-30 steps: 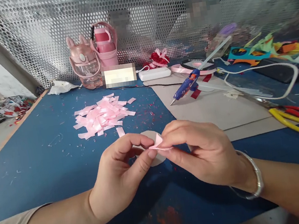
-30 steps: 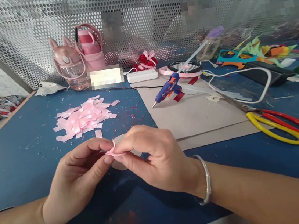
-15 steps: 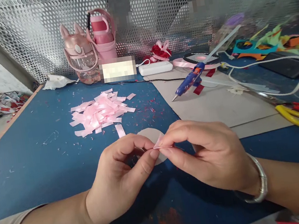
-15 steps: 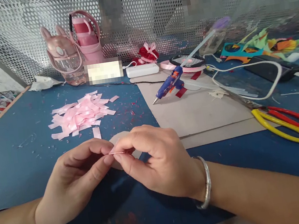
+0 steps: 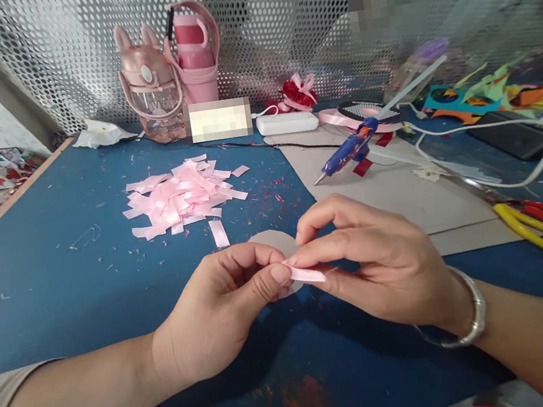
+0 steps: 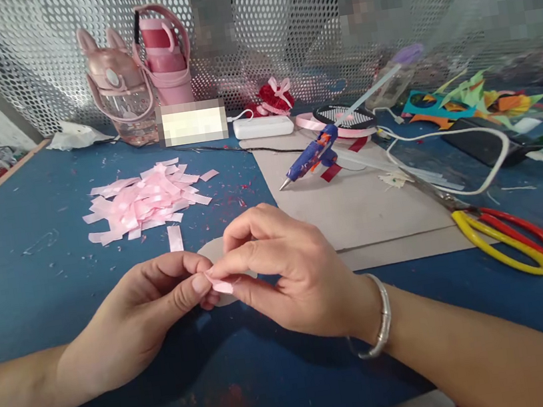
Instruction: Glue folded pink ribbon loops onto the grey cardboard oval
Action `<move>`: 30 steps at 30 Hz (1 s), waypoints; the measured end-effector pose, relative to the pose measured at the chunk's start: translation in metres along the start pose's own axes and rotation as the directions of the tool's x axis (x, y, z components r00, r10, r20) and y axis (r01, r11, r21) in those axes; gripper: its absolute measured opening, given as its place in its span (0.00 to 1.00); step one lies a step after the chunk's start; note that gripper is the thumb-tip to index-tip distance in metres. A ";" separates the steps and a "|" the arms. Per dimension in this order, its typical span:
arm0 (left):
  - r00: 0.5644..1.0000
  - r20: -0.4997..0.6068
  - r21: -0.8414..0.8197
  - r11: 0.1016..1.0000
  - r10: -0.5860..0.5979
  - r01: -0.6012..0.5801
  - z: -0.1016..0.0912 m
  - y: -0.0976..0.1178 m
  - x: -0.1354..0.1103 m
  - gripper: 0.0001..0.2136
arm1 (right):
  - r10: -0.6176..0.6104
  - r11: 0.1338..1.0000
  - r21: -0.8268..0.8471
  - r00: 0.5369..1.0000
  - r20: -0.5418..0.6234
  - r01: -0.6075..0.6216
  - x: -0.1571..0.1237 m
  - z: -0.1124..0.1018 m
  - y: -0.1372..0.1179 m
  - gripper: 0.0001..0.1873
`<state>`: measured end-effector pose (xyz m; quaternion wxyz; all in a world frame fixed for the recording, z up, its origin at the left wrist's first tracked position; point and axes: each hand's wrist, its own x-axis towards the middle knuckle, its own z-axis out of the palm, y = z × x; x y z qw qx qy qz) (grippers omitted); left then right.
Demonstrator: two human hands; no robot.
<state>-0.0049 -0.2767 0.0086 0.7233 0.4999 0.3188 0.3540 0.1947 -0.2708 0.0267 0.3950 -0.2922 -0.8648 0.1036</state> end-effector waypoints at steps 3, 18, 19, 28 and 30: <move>1.000 0.009 0.031 1.000 -0.003 0.002 0.000 0.001 0.000 0.09 | -0.014 1.000 -0.012 1.000 0.007 0.014 0.000 0.000 0.000 0.04; 0.985 -0.117 0.303 0.949 0.130 -0.089 -0.001 -0.002 -0.003 0.07 | -0.080 0.991 -0.111 0.997 0.011 0.081 0.000 -0.001 -0.002 0.04; 0.965 -0.146 0.378 0.914 0.216 -0.147 -0.001 -0.002 -0.003 0.05 | -0.073 0.989 -0.131 0.997 0.005 0.072 0.000 0.000 -0.002 0.04; 0.820 0.073 0.729 0.531 0.568 -0.433 -0.004 0.000 -0.002 0.04 | 0.072 0.993 -0.095 0.997 -0.020 -0.073 -0.002 0.009 -0.007 0.07; 0.841 0.058 0.744 0.539 0.538 -0.395 -0.005 0.000 -0.001 0.04 | 0.093 0.991 -0.099 0.996 -0.016 -0.094 -0.003 0.010 -0.009 0.07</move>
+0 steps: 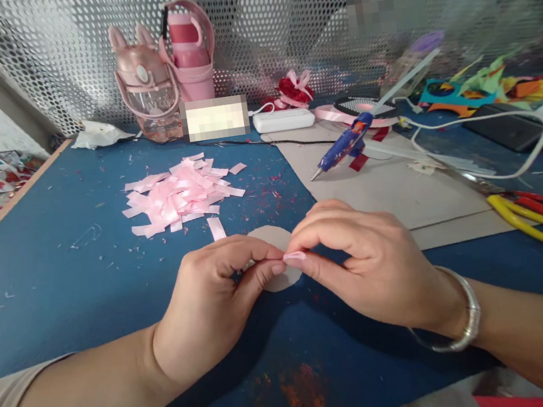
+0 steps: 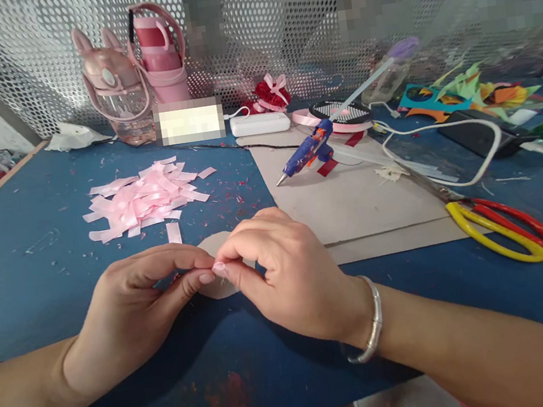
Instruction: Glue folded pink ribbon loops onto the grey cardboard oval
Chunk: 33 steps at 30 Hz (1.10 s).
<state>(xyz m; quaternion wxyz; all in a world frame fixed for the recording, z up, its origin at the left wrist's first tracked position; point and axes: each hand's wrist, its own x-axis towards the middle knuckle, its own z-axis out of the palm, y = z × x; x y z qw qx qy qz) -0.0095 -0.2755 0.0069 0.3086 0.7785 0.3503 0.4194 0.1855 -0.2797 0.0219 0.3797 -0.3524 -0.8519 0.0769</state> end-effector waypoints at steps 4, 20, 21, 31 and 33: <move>0.981 0.085 -0.047 0.983 -0.173 0.177 0.000 -0.002 0.001 0.04 | -0.013 1.000 -0.020 1.000 0.026 0.013 -0.001 0.001 0.000 0.07; 0.889 0.193 -0.368 0.810 -0.415 0.457 0.003 -0.001 0.002 0.05 | 0.347 0.896 0.227 0.921 0.176 -0.381 0.005 -0.007 0.000 0.05; 0.894 0.197 -0.365 0.816 -0.403 0.449 0.003 -0.001 0.002 0.05 | 0.364 0.887 0.232 0.913 0.183 -0.400 0.005 -0.006 -0.001 0.04; 0.912 0.163 -0.279 0.869 -0.377 0.409 0.001 0.002 0.003 0.06 | 0.390 0.807 0.371 0.886 0.250 -0.459 0.002 -0.006 0.007 0.14; 0.907 0.167 -0.238 0.877 -0.387 0.418 0.000 0.003 0.004 0.07 | 0.345 0.865 0.318 0.921 0.182 -0.387 0.000 -0.006 0.007 0.16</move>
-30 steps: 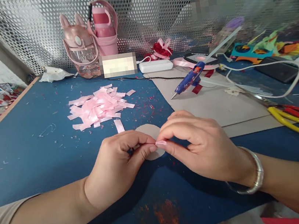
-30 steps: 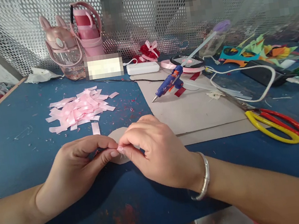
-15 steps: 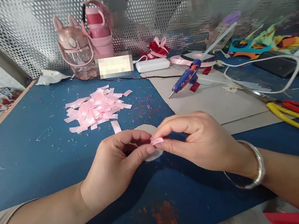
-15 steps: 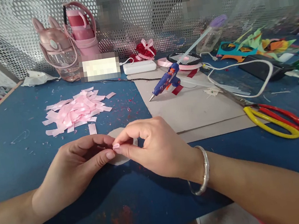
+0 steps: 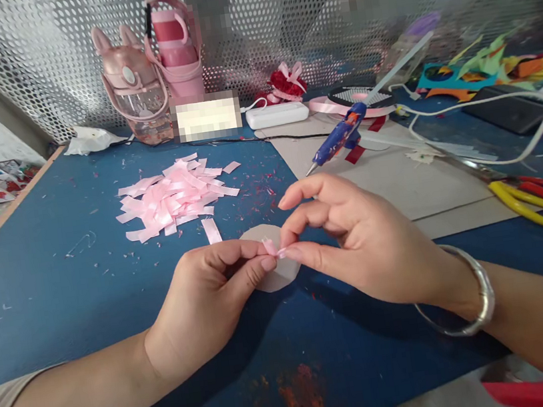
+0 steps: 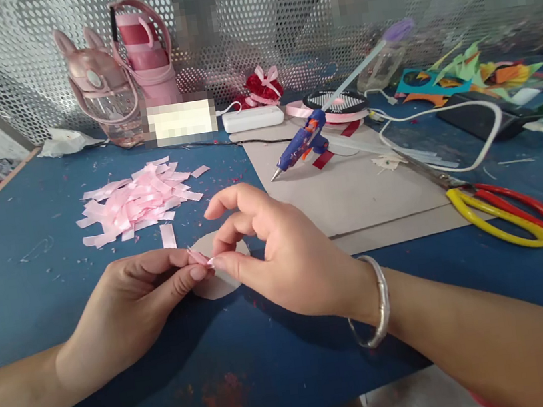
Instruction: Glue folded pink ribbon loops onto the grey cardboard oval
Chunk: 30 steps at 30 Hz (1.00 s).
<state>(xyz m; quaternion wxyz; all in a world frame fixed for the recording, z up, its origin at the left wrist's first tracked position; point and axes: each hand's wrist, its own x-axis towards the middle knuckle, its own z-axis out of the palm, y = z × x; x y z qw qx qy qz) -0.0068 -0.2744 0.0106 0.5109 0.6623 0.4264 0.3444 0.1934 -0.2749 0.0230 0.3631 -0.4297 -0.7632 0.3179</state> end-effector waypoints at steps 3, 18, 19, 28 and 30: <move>0.999 0.036 0.078 0.997 0.003 -0.005 0.000 0.000 -0.001 0.09 | -0.140 0.979 -0.161 0.987 -0.074 0.127 -0.004 0.002 0.002 0.16; 0.999 0.037 -0.049 0.999 0.006 -0.004 0.005 0.003 0.001 0.09 | -0.350 0.919 -0.273 0.909 -0.227 0.285 -0.002 0.012 -0.001 0.13; 1.000 -0.005 -0.071 0.997 0.008 -0.008 0.005 0.003 0.001 0.08 | -0.316 0.939 -0.228 0.911 -0.265 0.259 0.000 0.009 0.000 0.12; 0.998 -0.055 -0.120 0.992 0.038 -0.044 0.005 0.000 0.003 0.07 | -0.176 0.983 -0.043 0.984 0.003 0.176 0.009 -0.005 -0.002 0.05; 0.999 -0.049 -0.144 0.989 0.015 -0.022 0.005 0.000 0.003 0.07 | -0.216 0.975 -0.046 0.976 -0.019 0.215 0.009 -0.004 -0.001 0.10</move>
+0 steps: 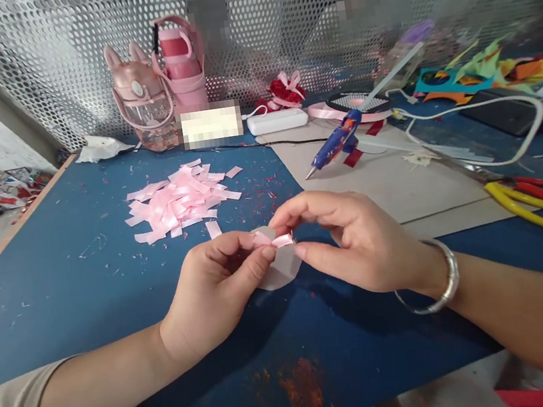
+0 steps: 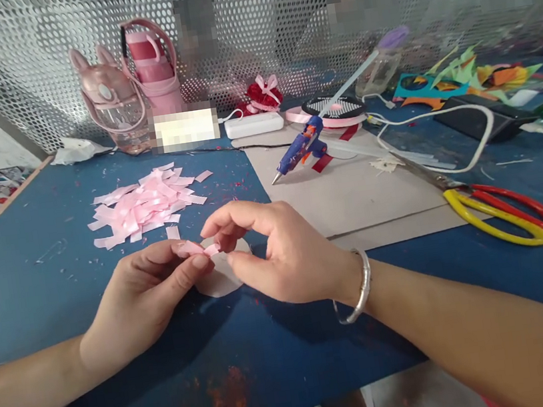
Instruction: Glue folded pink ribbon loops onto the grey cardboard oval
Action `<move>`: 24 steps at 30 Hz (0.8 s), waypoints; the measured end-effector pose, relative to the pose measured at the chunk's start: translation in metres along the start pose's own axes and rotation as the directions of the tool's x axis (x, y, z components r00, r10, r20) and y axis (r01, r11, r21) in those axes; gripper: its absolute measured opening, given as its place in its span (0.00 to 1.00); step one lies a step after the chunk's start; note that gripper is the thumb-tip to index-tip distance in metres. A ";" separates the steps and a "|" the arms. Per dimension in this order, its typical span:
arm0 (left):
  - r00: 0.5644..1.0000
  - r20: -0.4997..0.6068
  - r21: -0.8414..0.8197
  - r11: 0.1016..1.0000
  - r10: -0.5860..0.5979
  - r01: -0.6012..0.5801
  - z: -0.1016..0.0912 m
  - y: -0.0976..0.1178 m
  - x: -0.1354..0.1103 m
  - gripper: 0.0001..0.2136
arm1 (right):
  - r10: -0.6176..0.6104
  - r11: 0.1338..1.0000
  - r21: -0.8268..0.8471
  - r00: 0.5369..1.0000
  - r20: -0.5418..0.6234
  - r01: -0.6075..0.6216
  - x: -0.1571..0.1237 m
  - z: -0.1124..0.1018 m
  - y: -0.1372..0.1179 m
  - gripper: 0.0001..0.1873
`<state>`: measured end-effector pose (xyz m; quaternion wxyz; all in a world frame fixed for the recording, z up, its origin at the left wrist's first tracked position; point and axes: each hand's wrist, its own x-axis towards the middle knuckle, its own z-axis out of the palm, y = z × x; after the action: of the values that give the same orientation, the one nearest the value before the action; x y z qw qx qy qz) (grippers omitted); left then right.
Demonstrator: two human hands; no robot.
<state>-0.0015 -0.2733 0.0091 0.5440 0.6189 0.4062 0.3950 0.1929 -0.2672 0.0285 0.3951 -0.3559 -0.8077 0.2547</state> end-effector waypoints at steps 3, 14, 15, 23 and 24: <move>1.000 0.029 -0.041 0.999 -0.006 0.007 0.000 0.000 0.000 0.07 | -0.042 0.999 -0.010 0.999 -0.004 0.042 0.000 0.001 0.001 0.09; 0.994 0.108 -0.108 0.994 0.019 -0.007 -0.001 -0.002 -0.001 0.06 | -0.145 0.988 -0.052 0.989 0.014 0.146 -0.002 0.003 0.001 0.07; 0.994 0.111 -0.106 0.994 0.020 -0.009 -0.001 -0.002 -0.001 0.06 | -0.141 0.988 -0.059 0.990 0.015 0.142 -0.002 0.003 0.001 0.08; 0.988 0.152 -0.150 0.988 -0.015 0.038 -0.001 -0.002 0.000 0.06 | -0.146 0.988 -0.051 0.989 0.031 0.147 -0.001 0.003 0.002 0.10; 0.988 0.156 -0.150 0.988 -0.023 0.046 -0.002 -0.002 0.000 0.06 | -0.143 0.988 -0.049 0.989 0.030 0.144 -0.001 0.004 0.001 0.11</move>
<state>-0.0033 -0.2727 0.0073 0.6263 0.5968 0.3422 0.3667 0.1907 -0.2681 0.0248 0.3925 -0.3034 -0.8426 0.2098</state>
